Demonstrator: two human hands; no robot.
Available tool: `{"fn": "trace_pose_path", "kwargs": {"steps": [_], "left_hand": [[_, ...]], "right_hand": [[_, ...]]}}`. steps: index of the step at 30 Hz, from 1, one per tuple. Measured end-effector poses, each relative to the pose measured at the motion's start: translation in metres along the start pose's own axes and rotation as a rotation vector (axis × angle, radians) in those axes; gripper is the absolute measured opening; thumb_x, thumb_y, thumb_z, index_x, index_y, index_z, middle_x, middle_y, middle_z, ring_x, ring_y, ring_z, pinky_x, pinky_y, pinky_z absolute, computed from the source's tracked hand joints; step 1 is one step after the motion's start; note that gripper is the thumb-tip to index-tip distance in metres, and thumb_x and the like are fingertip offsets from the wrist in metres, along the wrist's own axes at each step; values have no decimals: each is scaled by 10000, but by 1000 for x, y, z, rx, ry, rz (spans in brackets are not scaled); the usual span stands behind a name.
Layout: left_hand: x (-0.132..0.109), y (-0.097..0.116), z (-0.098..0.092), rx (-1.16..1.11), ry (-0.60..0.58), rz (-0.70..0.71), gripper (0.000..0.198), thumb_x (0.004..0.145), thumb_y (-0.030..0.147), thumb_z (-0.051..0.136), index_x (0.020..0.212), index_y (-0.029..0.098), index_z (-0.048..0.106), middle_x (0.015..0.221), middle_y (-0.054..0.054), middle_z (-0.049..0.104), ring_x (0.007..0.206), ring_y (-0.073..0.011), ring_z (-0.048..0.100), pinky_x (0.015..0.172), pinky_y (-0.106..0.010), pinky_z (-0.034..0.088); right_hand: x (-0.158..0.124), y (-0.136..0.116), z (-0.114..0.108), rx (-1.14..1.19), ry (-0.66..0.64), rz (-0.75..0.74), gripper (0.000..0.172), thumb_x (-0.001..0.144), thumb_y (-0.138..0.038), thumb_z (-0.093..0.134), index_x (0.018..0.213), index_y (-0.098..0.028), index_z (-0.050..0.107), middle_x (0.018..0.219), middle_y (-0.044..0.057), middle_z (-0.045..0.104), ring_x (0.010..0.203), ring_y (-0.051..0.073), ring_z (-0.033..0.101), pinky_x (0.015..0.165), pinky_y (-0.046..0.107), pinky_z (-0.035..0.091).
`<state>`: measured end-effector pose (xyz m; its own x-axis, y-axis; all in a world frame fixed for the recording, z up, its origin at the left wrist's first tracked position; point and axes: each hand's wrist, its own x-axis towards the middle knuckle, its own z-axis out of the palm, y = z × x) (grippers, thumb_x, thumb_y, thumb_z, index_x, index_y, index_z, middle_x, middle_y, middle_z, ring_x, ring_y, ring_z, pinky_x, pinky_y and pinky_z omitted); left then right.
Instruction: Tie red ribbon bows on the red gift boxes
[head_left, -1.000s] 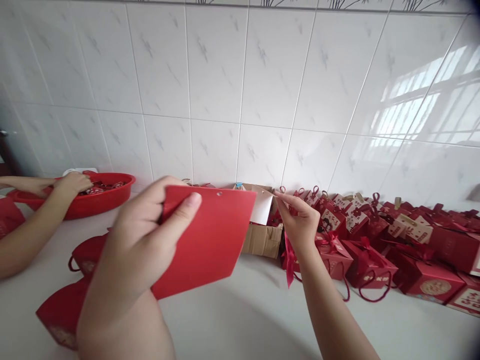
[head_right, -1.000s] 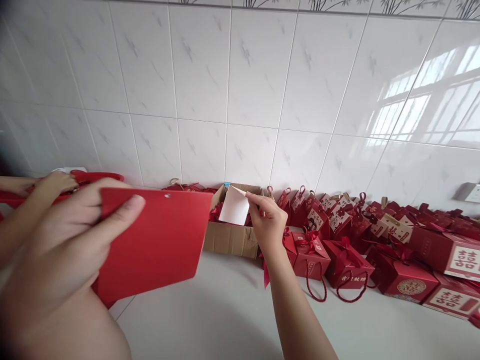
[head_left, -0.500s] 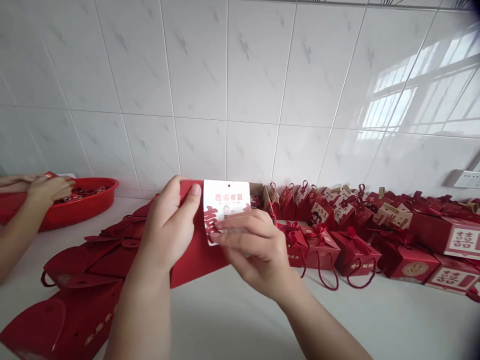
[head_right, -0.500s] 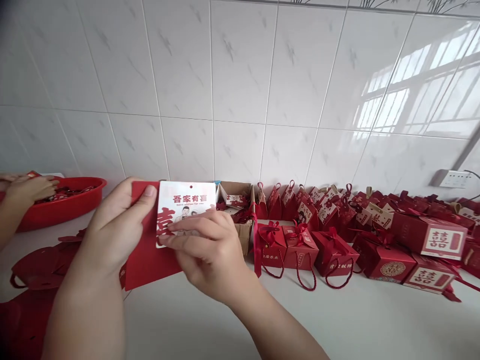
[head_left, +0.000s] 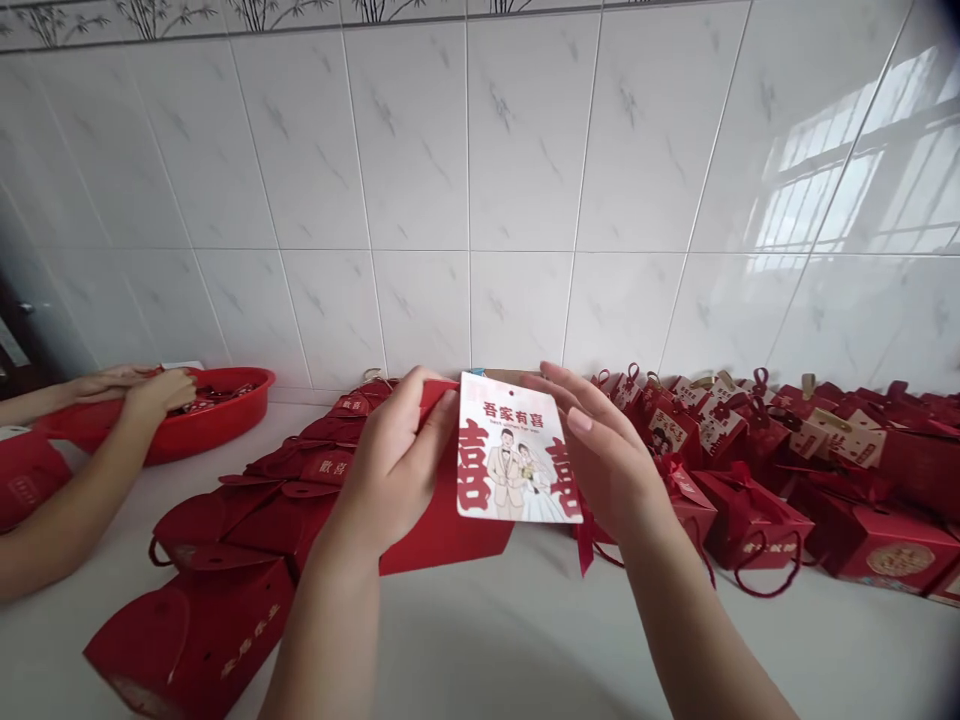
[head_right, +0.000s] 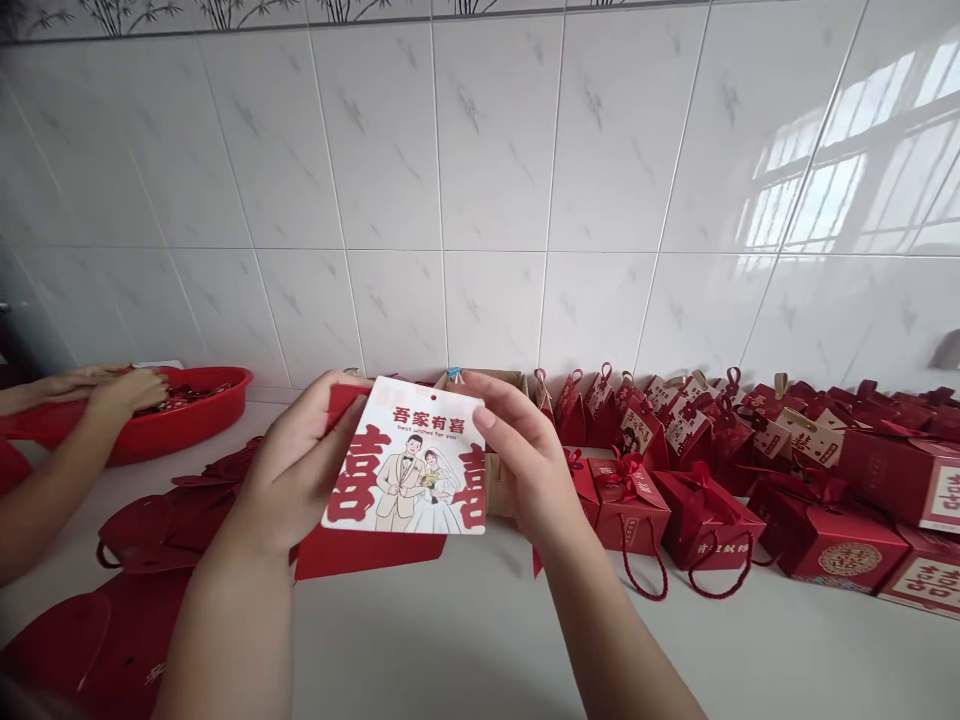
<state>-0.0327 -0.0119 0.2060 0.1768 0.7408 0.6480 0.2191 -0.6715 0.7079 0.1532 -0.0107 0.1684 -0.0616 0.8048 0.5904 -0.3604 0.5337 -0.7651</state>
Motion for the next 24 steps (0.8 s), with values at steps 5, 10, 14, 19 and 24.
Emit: {"fn": "trace_pose_path", "kwargs": {"steps": [5, 10, 14, 19, 24], "left_hand": [[-3, 3, 12, -141, -63, 13, 190, 878, 388, 541, 853, 210, 479, 820, -28, 613, 701, -168, 561, 588, -264, 460], [-5, 4, 24, -353, 60, -36, 114, 883, 253, 541, 941, 251, 443, 951, 3, 608, 775, -146, 588, 642, -244, 485], [-7, 11, 29, -490, -18, -69, 130, 882, 270, 461, 994, 230, 511, 1025, -42, 614, 837, -195, 625, 650, -291, 531], [-8, 17, 32, -323, 20, -94, 253, 841, 429, 599, 970, 223, 529, 917, -40, 630, 752, -190, 633, 586, -275, 533], [-6, 12, 32, -229, 19, -26, 170, 855, 345, 609, 944, 224, 529, 951, -38, 626, 787, -176, 632, 605, -248, 529]], "right_hand": [[-4, -3, 12, 175, 142, 144, 234, 799, -395, 664, 956, -233, 598, 830, 25, 670, 681, 160, 640, 594, 283, 521], [-7, 2, 23, 247, 232, 58, 118, 817, -313, 656, 865, -226, 593, 702, -24, 579, 590, 90, 550, 533, 208, 451], [-8, 3, 25, 287, 260, -22, 100, 831, -270, 646, 886, -243, 568, 735, -35, 573, 605, 77, 536, 570, 205, 460], [-13, 2, 26, 267, 206, -44, 100, 854, -277, 629, 909, -251, 550, 743, -35, 569, 621, 84, 548, 573, 207, 467], [-14, 1, 25, 243, 196, -32, 94, 858, -270, 629, 921, -257, 560, 760, -37, 588, 643, 93, 577, 562, 205, 483]]}}
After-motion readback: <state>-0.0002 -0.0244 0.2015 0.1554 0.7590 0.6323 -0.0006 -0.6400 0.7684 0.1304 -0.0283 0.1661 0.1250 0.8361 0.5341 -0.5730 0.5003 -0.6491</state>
